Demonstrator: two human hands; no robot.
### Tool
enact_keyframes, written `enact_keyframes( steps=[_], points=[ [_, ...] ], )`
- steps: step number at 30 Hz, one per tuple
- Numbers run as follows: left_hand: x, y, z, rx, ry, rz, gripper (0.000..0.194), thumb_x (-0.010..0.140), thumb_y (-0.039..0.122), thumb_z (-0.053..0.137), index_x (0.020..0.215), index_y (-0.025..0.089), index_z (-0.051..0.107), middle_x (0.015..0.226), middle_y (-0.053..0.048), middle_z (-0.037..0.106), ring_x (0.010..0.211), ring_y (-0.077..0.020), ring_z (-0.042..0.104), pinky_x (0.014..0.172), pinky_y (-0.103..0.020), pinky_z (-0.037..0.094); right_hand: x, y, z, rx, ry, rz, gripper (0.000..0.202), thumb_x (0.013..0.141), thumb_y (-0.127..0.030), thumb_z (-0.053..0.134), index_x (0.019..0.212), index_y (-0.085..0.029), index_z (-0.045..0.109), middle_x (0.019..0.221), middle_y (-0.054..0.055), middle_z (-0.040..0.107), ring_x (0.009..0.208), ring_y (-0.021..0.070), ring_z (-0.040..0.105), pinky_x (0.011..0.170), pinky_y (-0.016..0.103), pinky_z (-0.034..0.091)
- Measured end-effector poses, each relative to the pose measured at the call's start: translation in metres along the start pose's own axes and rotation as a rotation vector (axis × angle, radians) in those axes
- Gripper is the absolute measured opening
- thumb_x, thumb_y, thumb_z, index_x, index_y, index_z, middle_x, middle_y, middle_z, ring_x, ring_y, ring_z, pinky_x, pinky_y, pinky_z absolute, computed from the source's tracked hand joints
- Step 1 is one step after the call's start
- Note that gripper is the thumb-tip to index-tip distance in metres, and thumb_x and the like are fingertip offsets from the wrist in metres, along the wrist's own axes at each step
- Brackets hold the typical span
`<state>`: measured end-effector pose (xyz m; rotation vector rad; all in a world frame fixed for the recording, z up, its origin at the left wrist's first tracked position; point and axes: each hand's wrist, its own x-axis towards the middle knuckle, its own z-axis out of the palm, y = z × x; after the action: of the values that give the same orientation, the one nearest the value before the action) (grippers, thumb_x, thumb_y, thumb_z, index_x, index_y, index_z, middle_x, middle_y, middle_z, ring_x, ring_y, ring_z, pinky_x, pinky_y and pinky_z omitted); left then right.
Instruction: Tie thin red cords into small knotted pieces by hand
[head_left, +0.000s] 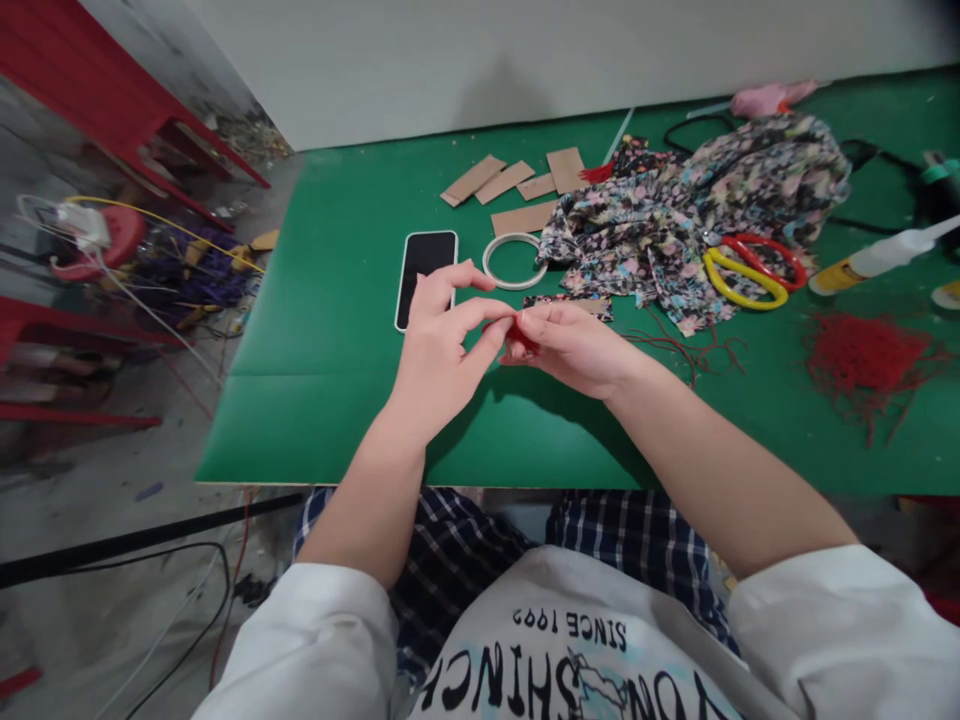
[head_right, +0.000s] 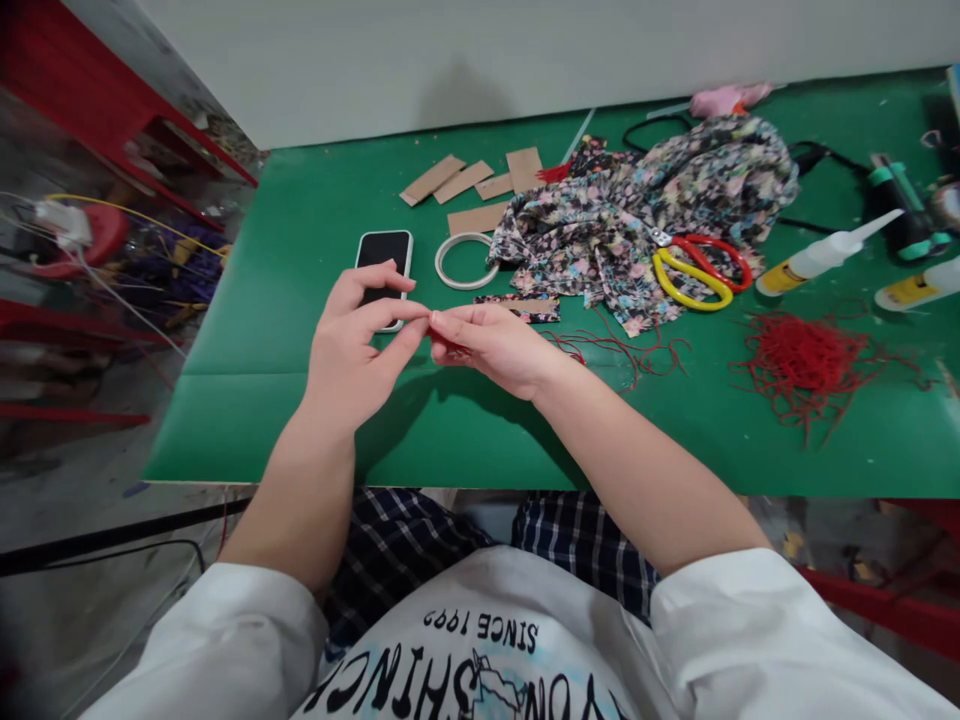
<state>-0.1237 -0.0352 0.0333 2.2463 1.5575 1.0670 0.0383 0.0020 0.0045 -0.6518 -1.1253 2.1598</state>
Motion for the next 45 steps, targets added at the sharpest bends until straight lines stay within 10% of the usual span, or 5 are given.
enact_keyframes(
  steps=[27,45],
  points=[
    [0.001,-0.006,-0.013,0.26,0.084,0.12,0.009,0.08,0.024,0.059,0.074,0.023,0.066,0.085,0.0,0.065,0.104,-0.0222,0.056,0.112,-0.053,0.017,-0.002,-0.007,0.005,-0.739,0.3,-0.282,0.02,0.078,-0.033,0.061,0.071,-0.016,0.069,0.059,-0.001,0.06,0.055,0.0086,0.049,0.053,0.023,0.037],
    [0.007,-0.011,-0.007,-0.259,-0.077,-0.145,0.005,0.077,0.021,0.059,0.078,0.018,0.063,0.087,-0.003,0.065,0.09,-0.0164,0.061,0.081,-0.029,0.047,-0.003,-0.005,0.008,-0.672,0.329,-0.314,0.02,0.078,-0.033,0.06,0.069,-0.015,0.066,0.059,-0.002,0.056,0.054,0.0069,0.042,0.051,0.022,0.033]
  ],
)
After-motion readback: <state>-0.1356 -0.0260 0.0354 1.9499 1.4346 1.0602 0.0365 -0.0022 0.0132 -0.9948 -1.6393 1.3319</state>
